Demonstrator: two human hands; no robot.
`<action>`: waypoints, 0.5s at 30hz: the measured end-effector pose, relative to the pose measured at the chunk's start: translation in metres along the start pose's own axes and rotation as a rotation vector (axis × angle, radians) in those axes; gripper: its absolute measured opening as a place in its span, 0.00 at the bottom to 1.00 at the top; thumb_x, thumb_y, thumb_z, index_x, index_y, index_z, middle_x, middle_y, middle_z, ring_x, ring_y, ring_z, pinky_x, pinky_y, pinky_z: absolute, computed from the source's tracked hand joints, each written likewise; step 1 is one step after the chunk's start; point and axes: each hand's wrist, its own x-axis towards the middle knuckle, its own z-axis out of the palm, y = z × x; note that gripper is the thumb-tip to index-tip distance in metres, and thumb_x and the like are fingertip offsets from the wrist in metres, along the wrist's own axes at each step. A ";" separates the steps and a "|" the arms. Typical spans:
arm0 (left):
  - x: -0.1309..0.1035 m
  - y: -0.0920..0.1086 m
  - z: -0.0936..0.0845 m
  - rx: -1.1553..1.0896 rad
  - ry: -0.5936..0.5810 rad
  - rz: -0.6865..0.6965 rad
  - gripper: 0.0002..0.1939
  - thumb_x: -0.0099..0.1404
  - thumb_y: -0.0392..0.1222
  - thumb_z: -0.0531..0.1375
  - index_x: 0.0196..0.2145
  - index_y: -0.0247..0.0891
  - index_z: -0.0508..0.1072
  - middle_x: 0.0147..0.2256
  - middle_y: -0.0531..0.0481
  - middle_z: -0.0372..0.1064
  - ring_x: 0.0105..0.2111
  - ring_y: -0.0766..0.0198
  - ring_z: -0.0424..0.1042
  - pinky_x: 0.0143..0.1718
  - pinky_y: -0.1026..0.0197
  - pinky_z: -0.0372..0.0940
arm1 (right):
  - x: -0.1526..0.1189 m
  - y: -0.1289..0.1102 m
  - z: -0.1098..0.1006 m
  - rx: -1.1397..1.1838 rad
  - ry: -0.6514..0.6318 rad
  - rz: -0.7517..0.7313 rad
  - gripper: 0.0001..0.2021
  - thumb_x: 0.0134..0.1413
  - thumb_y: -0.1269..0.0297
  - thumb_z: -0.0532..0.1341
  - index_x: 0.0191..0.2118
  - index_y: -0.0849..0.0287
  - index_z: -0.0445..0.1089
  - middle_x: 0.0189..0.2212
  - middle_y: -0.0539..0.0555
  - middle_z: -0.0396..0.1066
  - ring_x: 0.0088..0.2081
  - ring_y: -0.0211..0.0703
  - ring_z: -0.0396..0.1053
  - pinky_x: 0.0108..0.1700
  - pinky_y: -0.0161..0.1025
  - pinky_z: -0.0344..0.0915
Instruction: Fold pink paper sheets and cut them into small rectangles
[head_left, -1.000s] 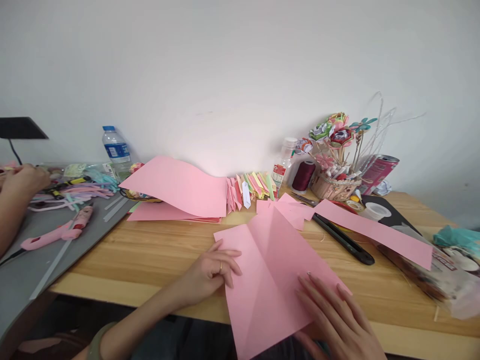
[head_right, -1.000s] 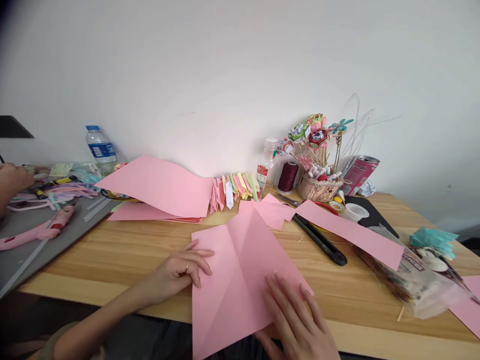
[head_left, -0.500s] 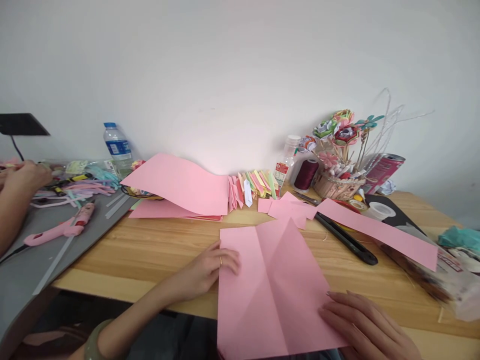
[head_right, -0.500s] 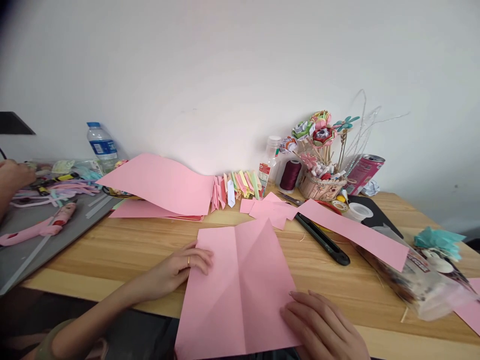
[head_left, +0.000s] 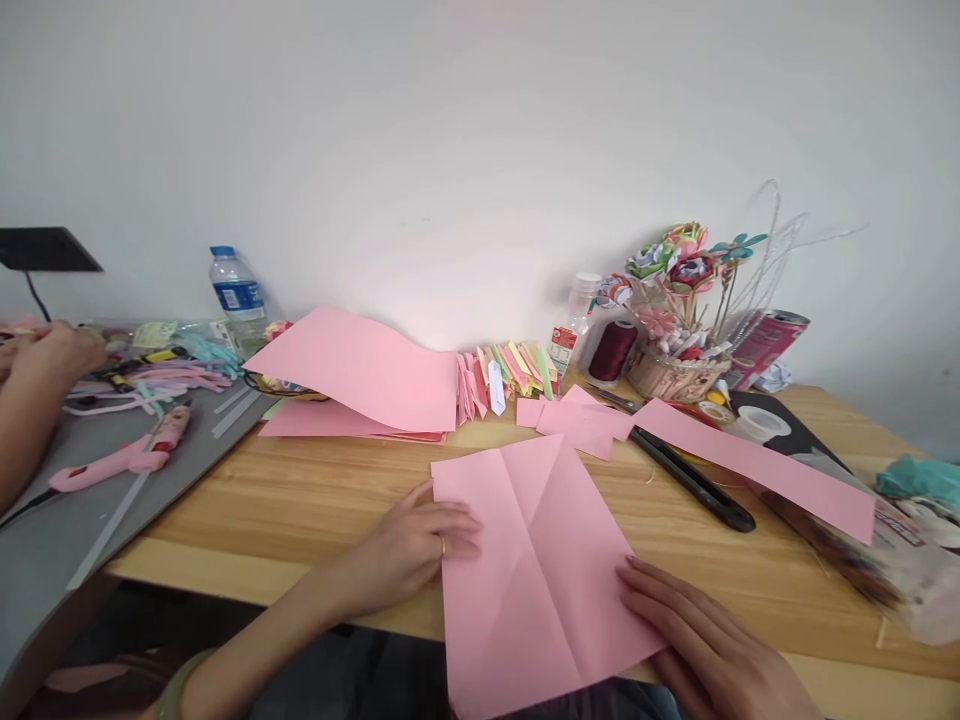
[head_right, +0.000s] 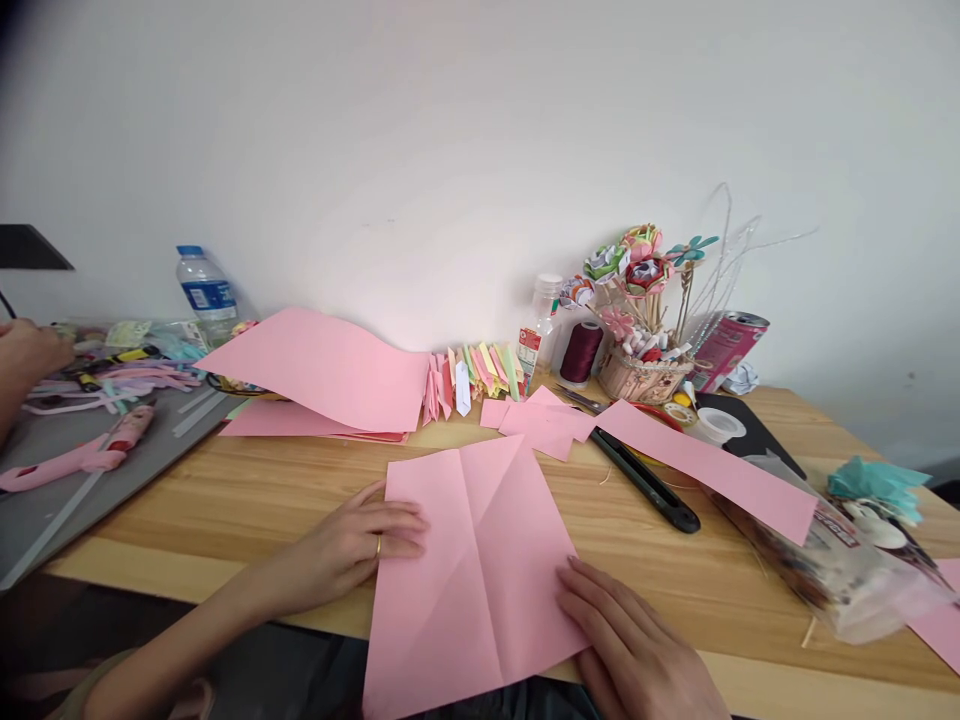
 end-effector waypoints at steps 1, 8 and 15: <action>0.000 0.000 0.000 0.020 -0.007 -0.009 0.19 0.62 0.27 0.49 0.44 0.43 0.71 0.50 0.50 0.66 0.52 0.65 0.62 0.57 0.53 0.45 | 0.000 0.000 0.001 -0.006 -0.003 0.020 0.17 0.54 0.62 0.56 0.49 0.59 0.66 0.50 0.55 0.67 0.50 0.46 0.65 0.48 0.41 0.67; 0.001 -0.008 -0.004 0.180 0.024 -0.040 0.18 0.66 0.32 0.48 0.50 0.42 0.67 0.52 0.48 0.64 0.52 0.62 0.60 0.55 0.53 0.53 | 0.000 0.004 0.006 -0.050 0.003 0.039 0.16 0.56 0.65 0.53 0.49 0.62 0.66 0.50 0.57 0.67 0.51 0.46 0.65 0.47 0.41 0.67; 0.007 0.001 -0.004 0.321 0.157 0.055 0.19 0.63 0.30 0.49 0.49 0.43 0.68 0.51 0.48 0.66 0.55 0.56 0.57 0.57 0.43 0.45 | -0.006 -0.001 -0.007 0.120 0.107 0.080 0.14 0.53 0.65 0.57 0.47 0.56 0.68 0.40 0.53 0.73 0.42 0.43 0.71 0.44 0.36 0.68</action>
